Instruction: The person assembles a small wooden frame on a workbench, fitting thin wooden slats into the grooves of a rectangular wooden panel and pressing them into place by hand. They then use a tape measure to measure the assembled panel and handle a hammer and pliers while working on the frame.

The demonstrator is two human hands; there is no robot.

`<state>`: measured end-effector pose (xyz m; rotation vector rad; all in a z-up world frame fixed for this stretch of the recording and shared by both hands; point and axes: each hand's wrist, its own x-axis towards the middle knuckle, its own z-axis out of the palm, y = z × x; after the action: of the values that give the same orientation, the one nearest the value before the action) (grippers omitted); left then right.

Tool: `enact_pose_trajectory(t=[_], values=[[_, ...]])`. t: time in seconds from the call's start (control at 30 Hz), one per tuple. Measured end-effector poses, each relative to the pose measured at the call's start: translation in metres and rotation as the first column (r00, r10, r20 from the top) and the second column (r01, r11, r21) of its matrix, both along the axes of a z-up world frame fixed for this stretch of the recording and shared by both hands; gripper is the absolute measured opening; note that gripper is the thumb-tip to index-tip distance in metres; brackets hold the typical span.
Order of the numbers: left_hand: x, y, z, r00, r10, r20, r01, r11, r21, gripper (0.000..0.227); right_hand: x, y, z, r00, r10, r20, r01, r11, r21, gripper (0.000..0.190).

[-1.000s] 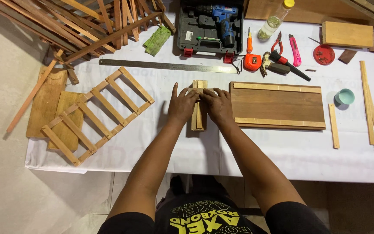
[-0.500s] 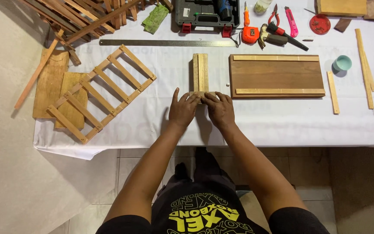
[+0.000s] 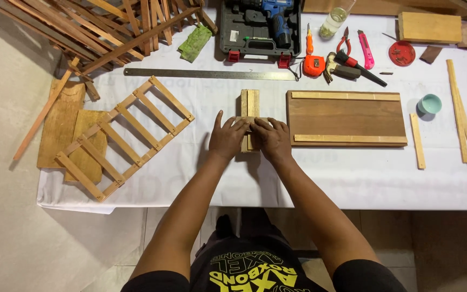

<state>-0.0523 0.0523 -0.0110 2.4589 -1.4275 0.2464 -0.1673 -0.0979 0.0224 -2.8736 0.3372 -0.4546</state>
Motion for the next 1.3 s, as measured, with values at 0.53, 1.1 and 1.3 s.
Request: enact_pose_trajectory(t=[0.53, 1.1, 1.3], values=[[0.065, -0.058, -0.004, 0.997, 0.080, -0.007, -0.079, 0.993, 0.085, 0.039, 0.073, -0.056, 0.007, 0.998, 0.069, -0.004, -0.069, 0.997, 0.031, 0.037], [-0.053, 0.031, -0.004, 0.999, 0.025, 0.027, -0.027, 0.997, 0.066, 0.041, -0.048, 0.034, -0.010, 1.000, -0.017, -0.006, 0.017, 0.999, -0.049, 0.034], [-0.072, 0.052, -0.001, 0.999, -0.010, 0.034, 0.009, 0.999, 0.036, 0.043, -0.074, 0.055, -0.004, 1.000, -0.007, 0.018, 0.006, 1.000, 0.024, 0.036]])
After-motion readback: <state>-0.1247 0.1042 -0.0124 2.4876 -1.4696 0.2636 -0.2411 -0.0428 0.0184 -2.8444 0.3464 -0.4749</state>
